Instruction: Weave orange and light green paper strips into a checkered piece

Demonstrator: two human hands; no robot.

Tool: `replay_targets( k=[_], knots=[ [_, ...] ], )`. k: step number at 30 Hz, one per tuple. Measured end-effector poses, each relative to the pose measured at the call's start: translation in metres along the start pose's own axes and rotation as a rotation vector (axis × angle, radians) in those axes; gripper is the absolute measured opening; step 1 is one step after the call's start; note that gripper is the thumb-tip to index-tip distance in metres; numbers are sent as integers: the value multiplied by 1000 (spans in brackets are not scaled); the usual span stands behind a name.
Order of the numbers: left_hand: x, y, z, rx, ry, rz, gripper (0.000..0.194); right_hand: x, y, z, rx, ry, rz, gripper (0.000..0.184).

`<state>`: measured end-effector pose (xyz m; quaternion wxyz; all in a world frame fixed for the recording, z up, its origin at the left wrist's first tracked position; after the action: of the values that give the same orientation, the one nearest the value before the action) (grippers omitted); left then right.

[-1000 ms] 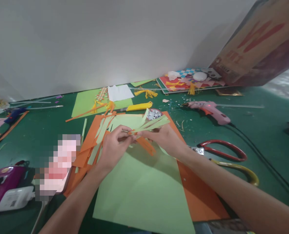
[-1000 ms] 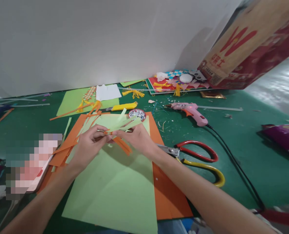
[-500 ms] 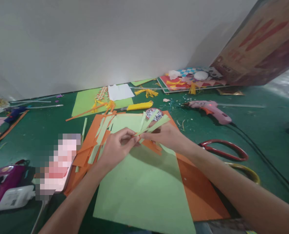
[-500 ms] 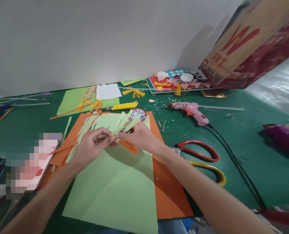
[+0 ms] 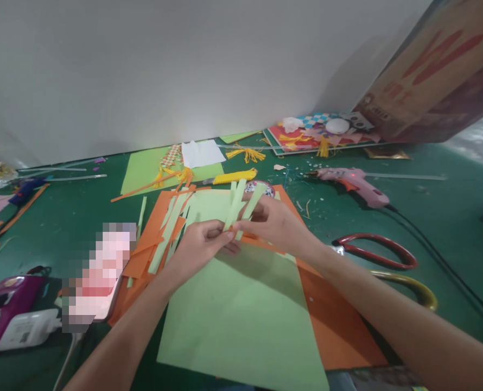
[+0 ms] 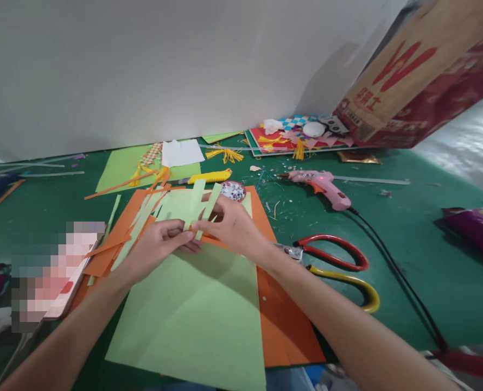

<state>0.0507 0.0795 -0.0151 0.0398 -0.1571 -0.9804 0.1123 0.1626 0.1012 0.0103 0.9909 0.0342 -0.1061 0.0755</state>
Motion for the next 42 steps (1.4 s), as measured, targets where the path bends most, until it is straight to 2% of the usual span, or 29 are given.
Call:
replay_targets(
  k=[6,11,15,18,23,27,30,35,40,42],
  knots=[
    [3,2,3,42,-99,-45,28,20,-1,12,108,-142,-190,25],
    [3,2,5,43,-110,-51,29,22,-5,18,169,-256,-231,26],
    [7,3,5,36,-114,-72,31,22,-9,23,280,-349,-279,22],
    [11,3,8,67,-148,-104,27,22,-15,34,437,-374,-335,19],
    [13,4,8,93,-262,-130,24,11,-39,64,814,-404,-364,14],
    [13,3,2,55,-335,-114,27,0,-54,77,966,-451,-341,17],
    [16,2,3,52,-331,-136,26,-2,-58,79,993,-489,-356,19],
    [18,3,10,111,-343,-162,16,2,-56,79,937,-537,-398,20],
    [24,3,13,106,-341,-195,18,-6,-53,77,886,-472,-294,18],
    [29,3,12,85,-346,-237,21,-11,-48,72,807,-424,-227,21]
  ],
)
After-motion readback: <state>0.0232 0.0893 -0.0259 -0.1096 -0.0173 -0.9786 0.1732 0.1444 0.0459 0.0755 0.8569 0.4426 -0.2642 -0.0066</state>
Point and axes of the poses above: each hand's wrist, its own y-axis towards the middle knuckle, its own x-axis out of the back of the hand, z = x × y, the point moved 10 cm from there along y, towards the middle knuckle, and after that the axes turned 4 degrees about -z, right-handed, at the moved point
